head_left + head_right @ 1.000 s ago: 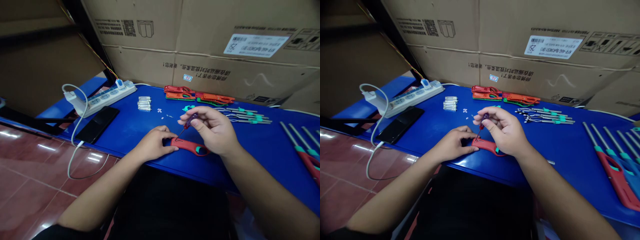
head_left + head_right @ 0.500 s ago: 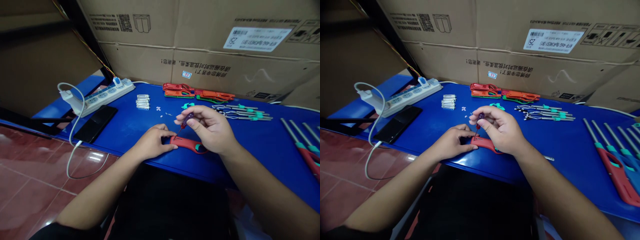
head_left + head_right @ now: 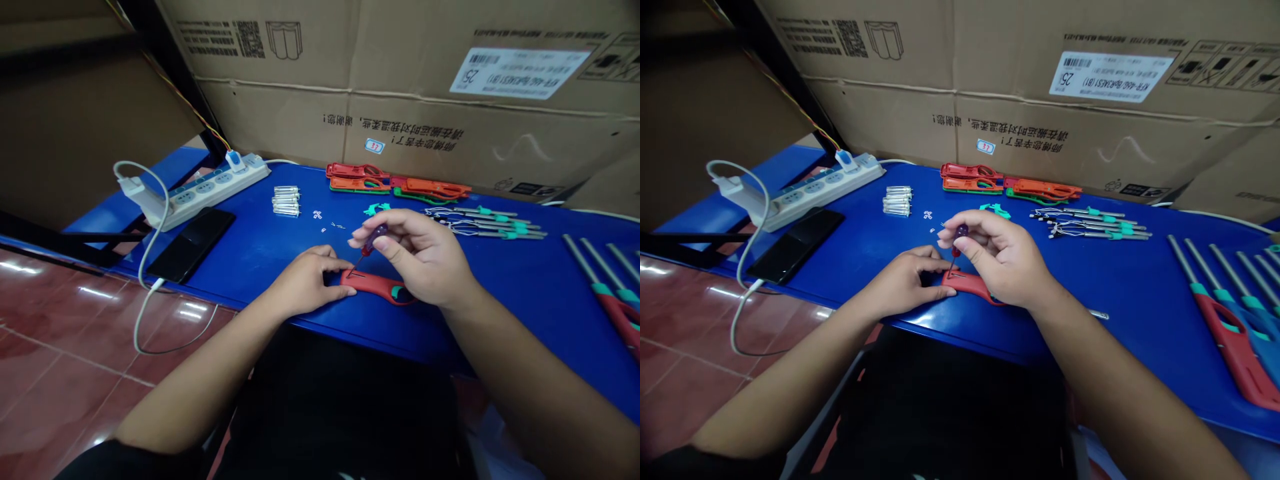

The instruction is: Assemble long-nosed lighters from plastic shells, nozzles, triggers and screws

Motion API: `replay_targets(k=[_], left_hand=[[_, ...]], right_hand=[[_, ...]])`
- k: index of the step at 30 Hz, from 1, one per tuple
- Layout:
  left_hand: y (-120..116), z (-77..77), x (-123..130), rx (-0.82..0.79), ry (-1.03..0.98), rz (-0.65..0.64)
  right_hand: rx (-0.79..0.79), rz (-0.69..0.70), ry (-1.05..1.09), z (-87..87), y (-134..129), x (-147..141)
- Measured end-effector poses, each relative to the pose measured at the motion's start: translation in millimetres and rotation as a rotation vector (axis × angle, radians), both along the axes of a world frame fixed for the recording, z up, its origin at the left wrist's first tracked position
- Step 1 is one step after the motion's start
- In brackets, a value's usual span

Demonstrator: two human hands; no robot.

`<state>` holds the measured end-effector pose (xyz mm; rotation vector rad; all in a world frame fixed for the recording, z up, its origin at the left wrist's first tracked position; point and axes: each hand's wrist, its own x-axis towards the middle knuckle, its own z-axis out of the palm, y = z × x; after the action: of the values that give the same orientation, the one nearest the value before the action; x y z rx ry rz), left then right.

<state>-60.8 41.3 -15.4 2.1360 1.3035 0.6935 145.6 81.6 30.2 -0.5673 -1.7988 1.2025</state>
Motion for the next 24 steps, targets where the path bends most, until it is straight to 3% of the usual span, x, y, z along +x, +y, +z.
replay_targets(k=[4, 7, 9, 11, 18, 21, 24], left_hand=[[0, -0.2, 0, 0.016, 0.004, -0.001], [0, 0.3, 0, 0.026, 0.009, -0.001], [0, 0.7, 0, 0.025, 0.009, -0.002], [1, 1.1, 0, 0.027, 0.005, -0.001], [1, 1.1, 0, 0.017, -0.016, -0.018], [2, 0.3, 0, 0.014, -0.02, -0.014], [2, -0.1, 0, 0.01, -0.016, -0.007]], right_hand=[[0.097, 0.041, -0.065, 3.1, -1, 2], [0.422, -0.031, -0.254, 11.2, -1, 1], [0.675, -0.085, -0.474, 20.1, -1, -3], [0.816, -0.085, -0.72, 32.8, -2, -7], [0.666, 0.171, -1.26, 87.8, -4, -25], [0.667, 0.114, -1.476, 94.1, -2, -40], [0.774, -0.028, -1.487, 89.9, 4, -52]])
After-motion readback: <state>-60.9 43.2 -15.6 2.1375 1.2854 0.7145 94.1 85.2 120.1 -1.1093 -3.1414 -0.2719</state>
